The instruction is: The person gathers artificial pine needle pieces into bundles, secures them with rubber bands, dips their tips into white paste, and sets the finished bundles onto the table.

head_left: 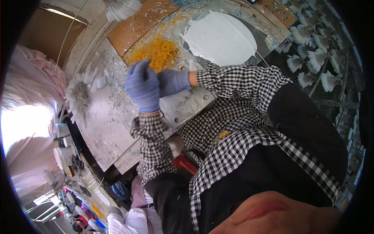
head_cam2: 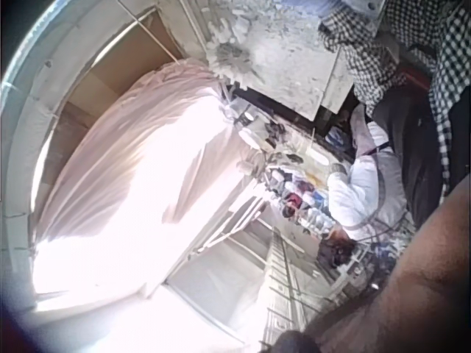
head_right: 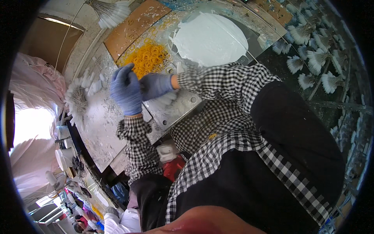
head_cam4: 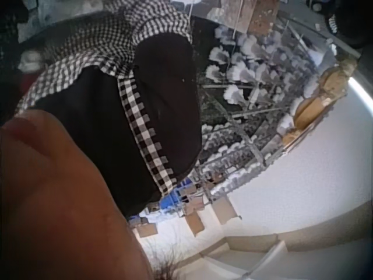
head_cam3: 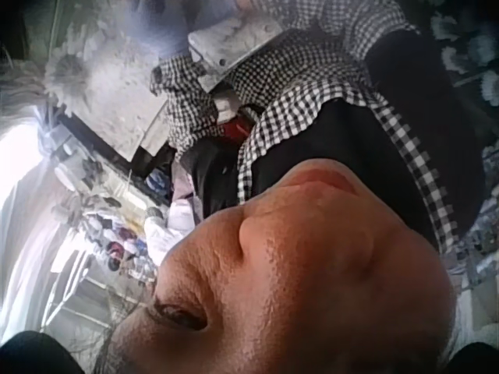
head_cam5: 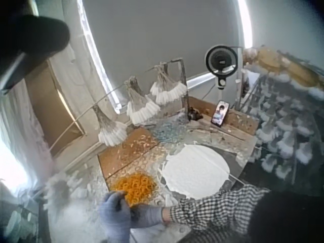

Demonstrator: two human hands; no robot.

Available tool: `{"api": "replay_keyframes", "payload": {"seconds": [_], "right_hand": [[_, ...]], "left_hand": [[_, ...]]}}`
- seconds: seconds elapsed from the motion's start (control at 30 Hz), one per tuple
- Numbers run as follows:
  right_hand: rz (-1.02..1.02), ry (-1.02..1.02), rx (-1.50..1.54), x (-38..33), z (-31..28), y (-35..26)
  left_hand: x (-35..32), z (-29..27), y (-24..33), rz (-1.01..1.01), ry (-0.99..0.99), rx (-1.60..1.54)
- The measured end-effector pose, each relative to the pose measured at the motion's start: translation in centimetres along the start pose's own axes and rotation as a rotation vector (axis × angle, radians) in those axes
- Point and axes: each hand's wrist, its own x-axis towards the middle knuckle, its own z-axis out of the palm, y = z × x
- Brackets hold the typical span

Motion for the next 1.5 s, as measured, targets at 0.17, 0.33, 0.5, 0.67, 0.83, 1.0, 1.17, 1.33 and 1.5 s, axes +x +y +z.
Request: {"api": "replay_keyframes", "payload": {"seconds": [0.17,0.33,0.5,0.67,0.83,1.0,1.17,1.33,1.5], "right_hand": [[-0.297,0.481,-0.131,-11.3,-5.4,-8.0],[-0.050,0.201,-0.197,-5.8,-9.1,-8.9],[-0.041,0.356,-0.334,-7.1,-8.8,-11.4],[-0.073,0.136,-0.377,-6.4,-7.9,-6.6],[-0.315,0.589,-0.215,-5.9,-7.2,-5.9],[-0.472,0.507,-0.252,-10.1,-2.8,-6.4],[-0.192,0.169,-0.208,-6.5,-6.2,-9.4],[-0.257,0.614,-0.275,-7.1,-7.2,-9.7],[-0.516,0.623,0.131,-9.2,-5.1,-10.6]], "left_hand": [[-4.0,0.8,7.7,0.439,-0.083,-0.015],[1.4,-1.1,4.5,0.147,-0.132,-0.311],[-0.9,0.9,2.1,0.398,0.242,-0.341],[1.1,2.0,3.4,0.238,0.003,-0.115],[4.1,3.6,5.2,0.404,0.032,-0.228],[-4.7,1.0,5.1,0.524,-0.025,0.112],[0.4,-0.2,4.4,0.171,-0.164,-0.221],[2.8,-0.6,6.2,0.460,-0.004,-0.140],[-3.6,-1.3,5.4,0.463,-0.185,-0.043]]}}
